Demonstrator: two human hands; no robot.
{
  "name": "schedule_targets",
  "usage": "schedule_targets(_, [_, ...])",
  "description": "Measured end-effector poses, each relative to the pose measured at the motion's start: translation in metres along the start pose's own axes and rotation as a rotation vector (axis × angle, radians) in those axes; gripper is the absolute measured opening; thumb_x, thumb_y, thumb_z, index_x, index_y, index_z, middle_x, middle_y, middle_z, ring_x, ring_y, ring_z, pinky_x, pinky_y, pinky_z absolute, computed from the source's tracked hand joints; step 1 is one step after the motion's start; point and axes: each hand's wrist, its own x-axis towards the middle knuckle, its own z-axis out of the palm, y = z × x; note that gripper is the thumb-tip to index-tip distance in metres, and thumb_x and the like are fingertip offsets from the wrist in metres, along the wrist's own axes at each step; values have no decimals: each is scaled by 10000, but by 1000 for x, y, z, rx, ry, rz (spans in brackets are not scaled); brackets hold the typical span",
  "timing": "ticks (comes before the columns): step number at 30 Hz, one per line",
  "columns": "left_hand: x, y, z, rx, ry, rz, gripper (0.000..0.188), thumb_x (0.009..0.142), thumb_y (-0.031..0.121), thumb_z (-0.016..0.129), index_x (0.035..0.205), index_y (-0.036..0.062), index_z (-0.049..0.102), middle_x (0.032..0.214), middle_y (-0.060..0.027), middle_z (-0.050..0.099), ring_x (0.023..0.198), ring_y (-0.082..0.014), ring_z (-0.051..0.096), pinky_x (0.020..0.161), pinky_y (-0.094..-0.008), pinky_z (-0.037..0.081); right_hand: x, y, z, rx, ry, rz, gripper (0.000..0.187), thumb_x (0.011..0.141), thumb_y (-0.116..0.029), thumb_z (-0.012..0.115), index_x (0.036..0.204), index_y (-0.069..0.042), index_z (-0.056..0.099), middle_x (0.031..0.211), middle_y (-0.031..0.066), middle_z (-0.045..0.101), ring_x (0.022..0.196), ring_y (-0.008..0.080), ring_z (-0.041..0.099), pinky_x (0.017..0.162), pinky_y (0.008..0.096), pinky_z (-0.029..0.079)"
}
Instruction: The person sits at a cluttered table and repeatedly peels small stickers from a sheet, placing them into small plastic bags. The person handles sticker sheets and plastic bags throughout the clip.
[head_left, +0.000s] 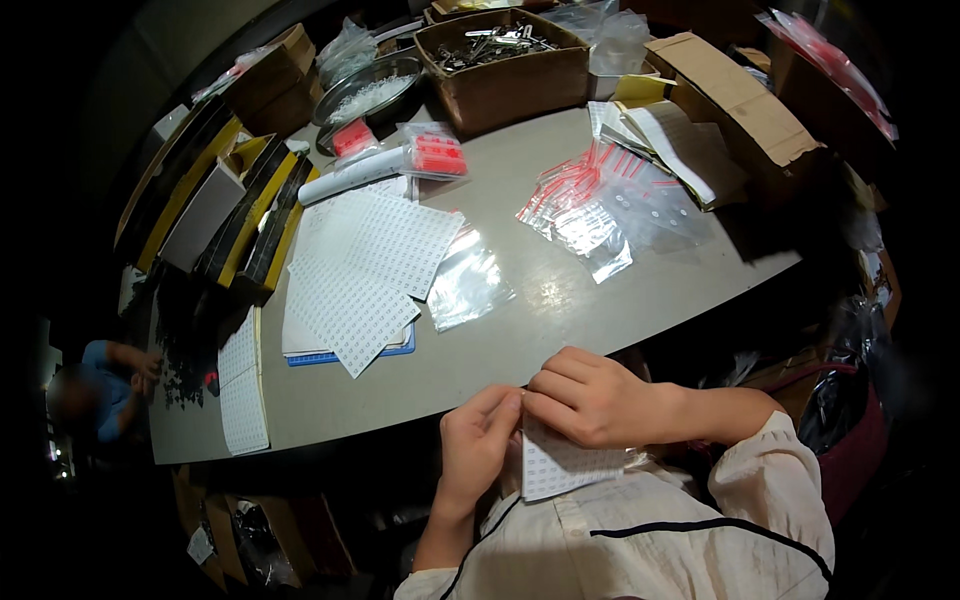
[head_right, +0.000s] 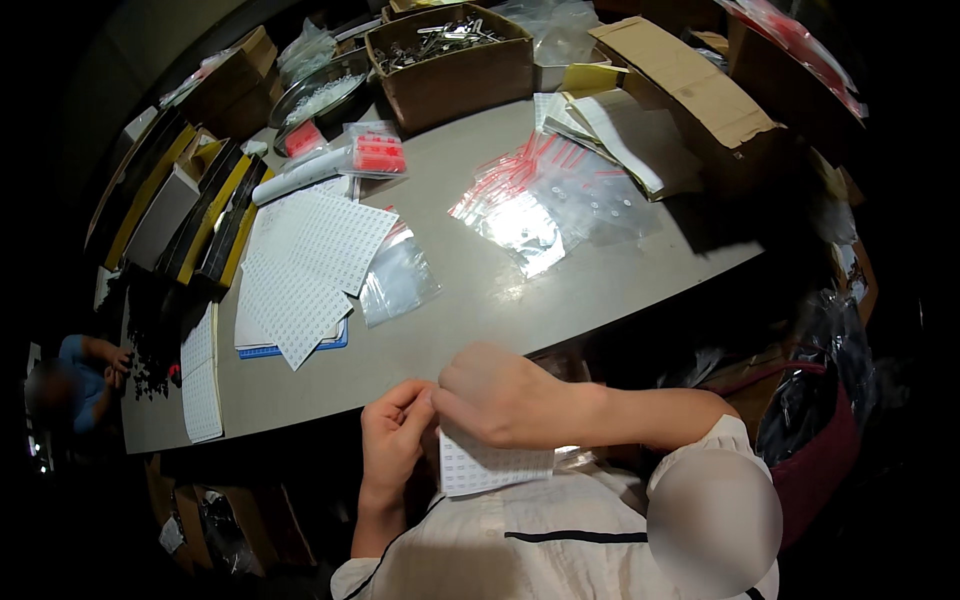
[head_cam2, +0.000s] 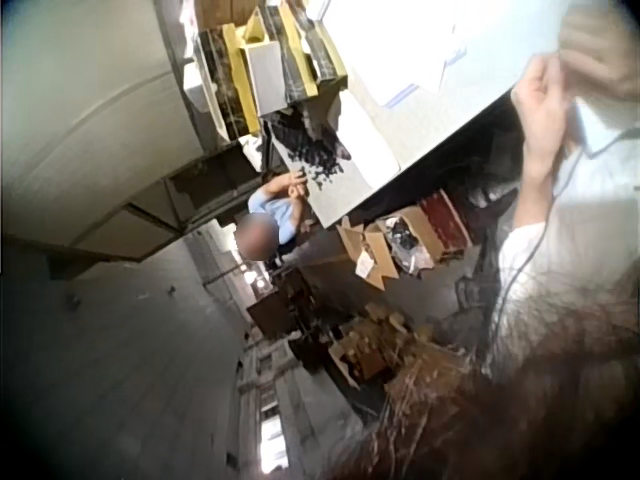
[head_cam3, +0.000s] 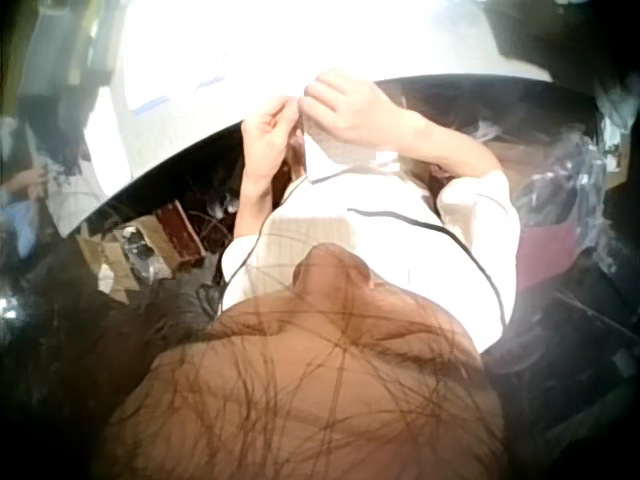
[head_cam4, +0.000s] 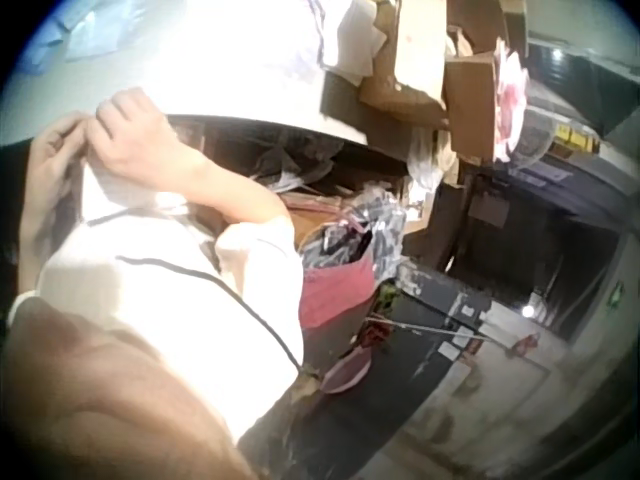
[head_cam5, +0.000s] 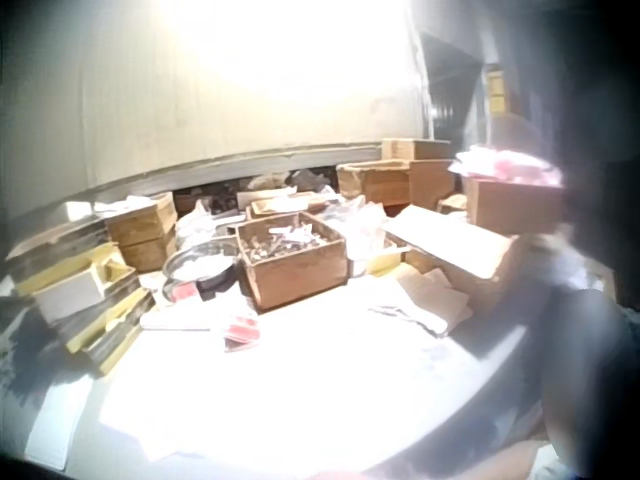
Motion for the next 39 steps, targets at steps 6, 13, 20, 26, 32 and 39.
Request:
schedule_targets(6, [0, -3, -9, -12, 206, 95, 156, 982, 73, 634, 987, -73, 686, 842, -21, 674, 788, -38, 563, 693, -200, 465, -8, 77, -30, 44, 173, 430, 166, 836, -70, 677, 971, -16, 597, 882, 139, 617, 816, 343, 614, 750, 413, 502])
schedule_targets(13, [10, -7, -47, -54, 420, 290, 173, 1025, 94, 579, 995, -49, 672, 865, 12, 638, 767, -33, 535, 700, -182, 421, -29, 59, -40, -34, -53, 543, 134, 875, -75, 665, 960, -11, 582, 887, 156, 618, 839, 340, 631, 747, 406, 507])
schedule_targets(20, [13, -9, -55, -66, 398, 313, 184, 1030, 114, 584, 991, -48, 664, 853, 13, 628, 758, -32, 528, 689, -179, 408, -16, 92, -56, 201, -220, 648, 206, 892, -160, 657, 984, 19, 612, 826, 186, 648, 741, 330, 643, 675, 407, 511])
schedule_targets(26, [17, -8, -54, -110, 373, 328, 197, 1036, 129, 581, 991, -46, 660, 857, 1, 638, 764, -43, 542, 698, -193, 428, -18, 107, -47, -18, -373, 630, 302, 862, -247, 711, 998, 13, 637, 882, 216, 683, 823, 423, 653, 708, 468, 506])
schedule_targets(32, [22, -7, -58, -159, 364, 311, 180, 1022, 130, 572, 943, -11, 651, 866, 6, 633, 761, -48, 532, 696, -201, 415, -3, 71, -64, 154, -534, 541, 498, 852, -474, 754, 1034, -24, 640, 794, 188, 672, 792, 379, 682, 697, 479, 505])
schedule_targets(39, [18, -32, -71, -97, 396, 327, 168, 1042, 144, 544, 1036, 12, 648, 884, 4, 640, 802, -44, 566, 723, -208, 454, -41, 92, -32, -263, -82, 748, 444, 911, -282, 696, 1198, 35, 576, 700, 203, 631, 675, 409, 630, 626, 505, 465])
